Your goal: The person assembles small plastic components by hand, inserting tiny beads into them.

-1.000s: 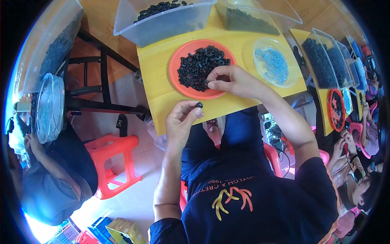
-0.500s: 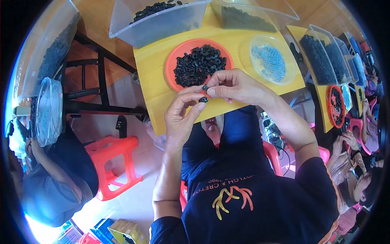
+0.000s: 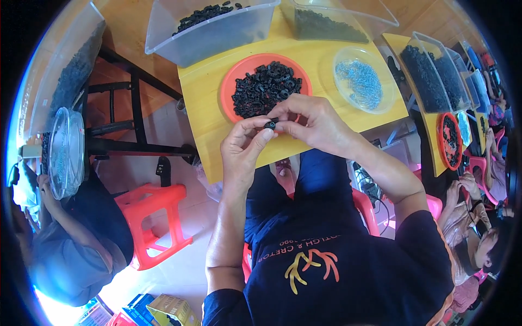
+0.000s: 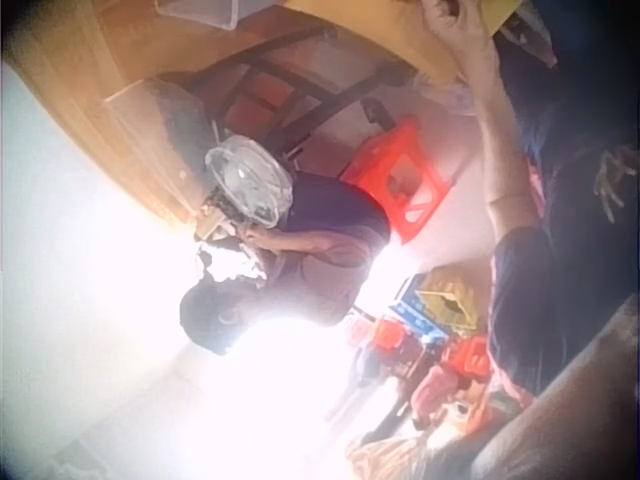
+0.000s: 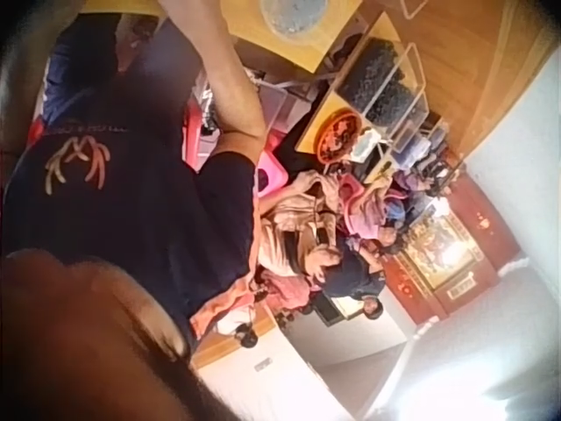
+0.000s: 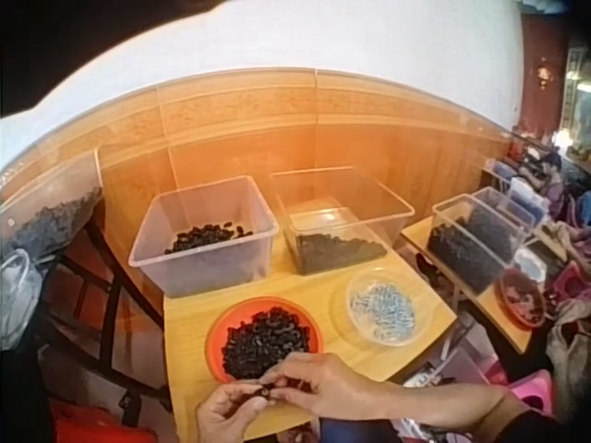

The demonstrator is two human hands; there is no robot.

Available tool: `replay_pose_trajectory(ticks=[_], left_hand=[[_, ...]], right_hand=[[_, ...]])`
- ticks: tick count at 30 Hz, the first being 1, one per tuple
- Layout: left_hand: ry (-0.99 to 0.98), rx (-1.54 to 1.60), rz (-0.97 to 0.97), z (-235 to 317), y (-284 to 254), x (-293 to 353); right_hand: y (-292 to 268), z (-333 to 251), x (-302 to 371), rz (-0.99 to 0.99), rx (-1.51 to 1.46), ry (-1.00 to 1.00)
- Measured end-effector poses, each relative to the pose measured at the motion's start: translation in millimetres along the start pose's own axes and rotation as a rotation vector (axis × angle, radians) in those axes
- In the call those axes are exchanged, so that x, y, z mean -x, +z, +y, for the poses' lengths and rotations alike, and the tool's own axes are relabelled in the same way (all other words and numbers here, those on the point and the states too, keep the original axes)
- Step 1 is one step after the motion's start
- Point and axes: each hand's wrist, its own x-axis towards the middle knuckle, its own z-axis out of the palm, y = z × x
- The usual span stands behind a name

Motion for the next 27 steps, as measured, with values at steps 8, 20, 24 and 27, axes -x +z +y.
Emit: replay_pose_trajectory(ticks=[8,20,24,27], left_hand=[[-0.054,0.031,0.008,-4,-5,-2],[-0.076,0.052,-0.004,-2,-3,-2],[-0.085,0.012,-0.055,-2,-3,-2],[-0.081,-0.024,-0.073,0,-3,0]], right_hand=[[-8,-1,-2,-0.039,-0.787,0.510],[-3,8,4,-0.093,-0.894,0.578],[-8,7,7,-0.150,-0.848,0.593],[-9,6,8,-0.205,-0.752,0.521]])
